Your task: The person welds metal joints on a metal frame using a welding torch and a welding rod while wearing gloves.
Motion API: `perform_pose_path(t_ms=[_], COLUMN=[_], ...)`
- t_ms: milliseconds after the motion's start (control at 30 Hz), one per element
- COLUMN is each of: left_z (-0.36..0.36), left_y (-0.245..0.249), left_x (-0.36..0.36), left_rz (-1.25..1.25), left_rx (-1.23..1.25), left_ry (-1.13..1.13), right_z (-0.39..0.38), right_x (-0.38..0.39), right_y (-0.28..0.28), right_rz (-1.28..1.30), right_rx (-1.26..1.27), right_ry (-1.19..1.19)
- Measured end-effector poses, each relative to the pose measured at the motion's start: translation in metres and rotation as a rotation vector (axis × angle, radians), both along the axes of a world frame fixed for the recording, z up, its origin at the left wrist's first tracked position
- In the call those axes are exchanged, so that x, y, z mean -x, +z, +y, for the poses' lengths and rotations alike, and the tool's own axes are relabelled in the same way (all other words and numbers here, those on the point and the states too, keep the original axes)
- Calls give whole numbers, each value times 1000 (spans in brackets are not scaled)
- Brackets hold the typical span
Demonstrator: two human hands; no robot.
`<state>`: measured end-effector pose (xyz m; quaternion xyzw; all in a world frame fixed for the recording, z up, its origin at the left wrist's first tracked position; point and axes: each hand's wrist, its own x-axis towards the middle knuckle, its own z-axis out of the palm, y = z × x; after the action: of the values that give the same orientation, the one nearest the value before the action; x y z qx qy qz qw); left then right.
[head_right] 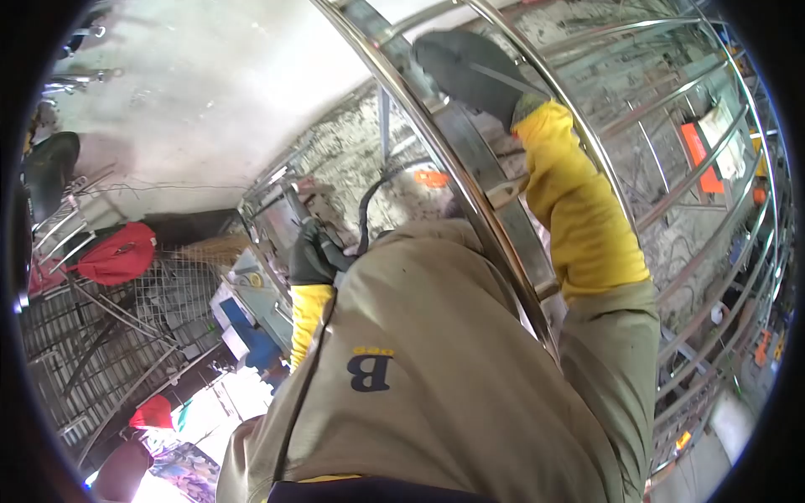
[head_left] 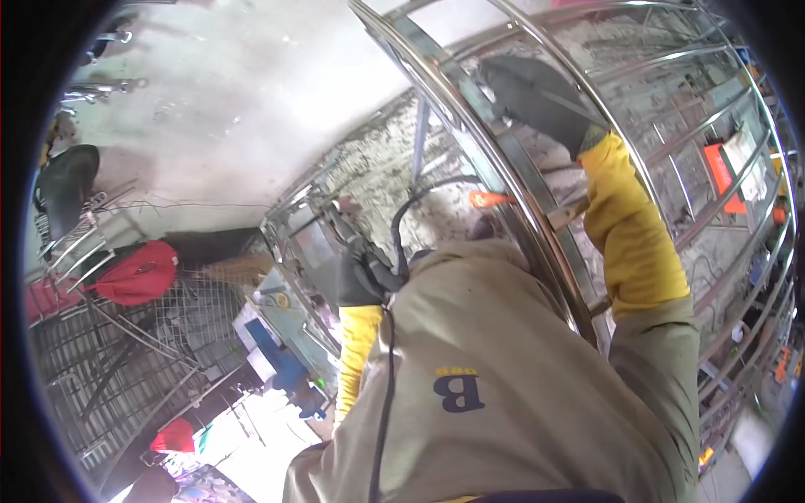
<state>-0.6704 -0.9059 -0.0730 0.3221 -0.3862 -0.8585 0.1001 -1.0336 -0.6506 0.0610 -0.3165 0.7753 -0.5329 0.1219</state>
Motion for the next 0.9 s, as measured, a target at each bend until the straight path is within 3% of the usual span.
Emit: perform_pose_path(t_ms=[33, 100, 167, 267, 433, 500, 533, 600, 700, 767, 833, 867, 900], left_z=[-1, 20, 31, 11, 22, 26, 33, 44, 53, 51, 56, 60, 64], left_y=[3, 24, 29, -4, -8, -19, -12, -4, -15, -25, -31, -30, -29], left_x=[4, 15, 10, -26, -76, -104, -113, -127, -149, -157, -159, -158, -158], left_rz=[27, -99, -232, -99, -165, -127, -116, -84, -18, 25, 49, 38, 24], left_rx=[-103, -5, 95, -104, -165, -219, -130, -127, 10, -270, -286, -292, -297], left_ry=[-38, 88, 220, 83, 243, 228, 186, 182, 130, 164, 110, 97, 84], right_z=[3, 11, 17, 48, 114, 143, 157, 181, 192, 192, 187, 184, 187], right_x=[-3, -11, -12, -28, -99, -132, -150, -183, -234, -264, -286, -300, -300], right_y=[14, 33, 33, 45, 49, 45, 45, 45, 36, 28, 22, 0, 13], right_rz=[-267, -284, -357, -237, -79, -134, -132, -566, -599, -498, -476, 235, -346], right_rx=[8, -36, 213, 263, 340, 394, 380, 692, 735, 707, 713, 337, 668], right_ry=[-18, -26, -37, 89, 78, -148, -147, -331, -504, -520, -606, -485, -627])
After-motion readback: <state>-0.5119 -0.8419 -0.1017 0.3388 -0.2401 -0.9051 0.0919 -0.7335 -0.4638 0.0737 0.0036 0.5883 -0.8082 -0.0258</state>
